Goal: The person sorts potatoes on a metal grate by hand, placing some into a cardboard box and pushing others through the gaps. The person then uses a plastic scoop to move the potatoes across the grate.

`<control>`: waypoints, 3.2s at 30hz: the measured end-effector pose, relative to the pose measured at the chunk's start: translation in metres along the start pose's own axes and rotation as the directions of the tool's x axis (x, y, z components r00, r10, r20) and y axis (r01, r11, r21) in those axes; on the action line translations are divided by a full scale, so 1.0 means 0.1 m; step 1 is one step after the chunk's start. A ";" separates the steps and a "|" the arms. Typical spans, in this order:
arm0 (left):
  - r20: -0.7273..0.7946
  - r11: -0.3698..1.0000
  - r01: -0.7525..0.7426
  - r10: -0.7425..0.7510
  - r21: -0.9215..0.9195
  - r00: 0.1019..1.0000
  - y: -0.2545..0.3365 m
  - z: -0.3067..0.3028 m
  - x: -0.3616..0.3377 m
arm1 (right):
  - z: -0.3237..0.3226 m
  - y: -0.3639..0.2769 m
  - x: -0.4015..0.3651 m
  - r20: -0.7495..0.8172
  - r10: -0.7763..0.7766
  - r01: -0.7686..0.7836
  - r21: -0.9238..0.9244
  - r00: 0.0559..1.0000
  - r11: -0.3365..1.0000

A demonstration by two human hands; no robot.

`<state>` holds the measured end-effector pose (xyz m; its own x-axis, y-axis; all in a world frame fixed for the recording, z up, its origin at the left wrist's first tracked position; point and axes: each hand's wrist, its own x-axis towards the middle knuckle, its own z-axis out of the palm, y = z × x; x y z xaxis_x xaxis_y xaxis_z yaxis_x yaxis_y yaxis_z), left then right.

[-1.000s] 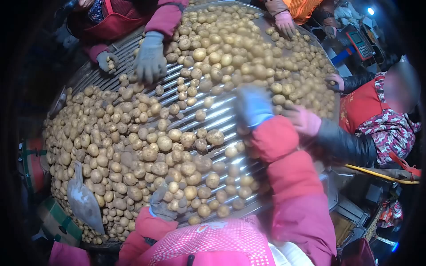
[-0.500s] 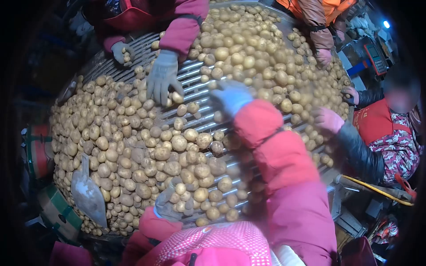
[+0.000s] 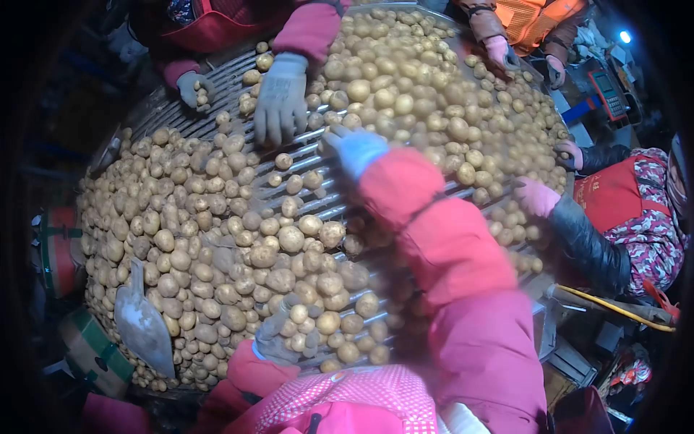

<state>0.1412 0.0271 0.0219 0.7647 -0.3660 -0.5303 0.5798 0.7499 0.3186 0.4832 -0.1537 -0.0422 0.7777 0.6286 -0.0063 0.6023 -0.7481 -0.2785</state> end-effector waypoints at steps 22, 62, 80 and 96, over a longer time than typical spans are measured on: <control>0.208 0.879 0.148 -0.057 -0.453 0.976 0.02 0.10 0.08 | 0.14 -0.68 -0.39 0.240 -0.101 0.055 0.191 0.965 0.980; -0.098 0.935 -0.333 0.323 -0.119 0.941 0.04 0.24 0.03 | -0.27 -0.77 -1.09 0.324 0.097 -0.338 0.919 0.941 0.204; 0.422 0.996 0.065 -0.036 -0.055 0.906 -0.51 0.39 -0.61 | -0.71 -2.26 -3.39 0.181 0.245 -0.018 0.837 0.952 -0.547; 0.416 0.948 0.279 -0.319 0.155 0.852 -1.13 0.09 -0.85 | -0.07 -3.01 -5.59 0.043 0.666 0.539 0.550 0.745 -0.638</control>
<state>0.0130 -0.0312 0.0382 0.5833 -0.7801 -0.2265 0.8066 0.5232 0.2752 -0.1319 -0.2812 0.0515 0.9726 -0.0213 -0.2314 -0.0639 0.9329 -0.3545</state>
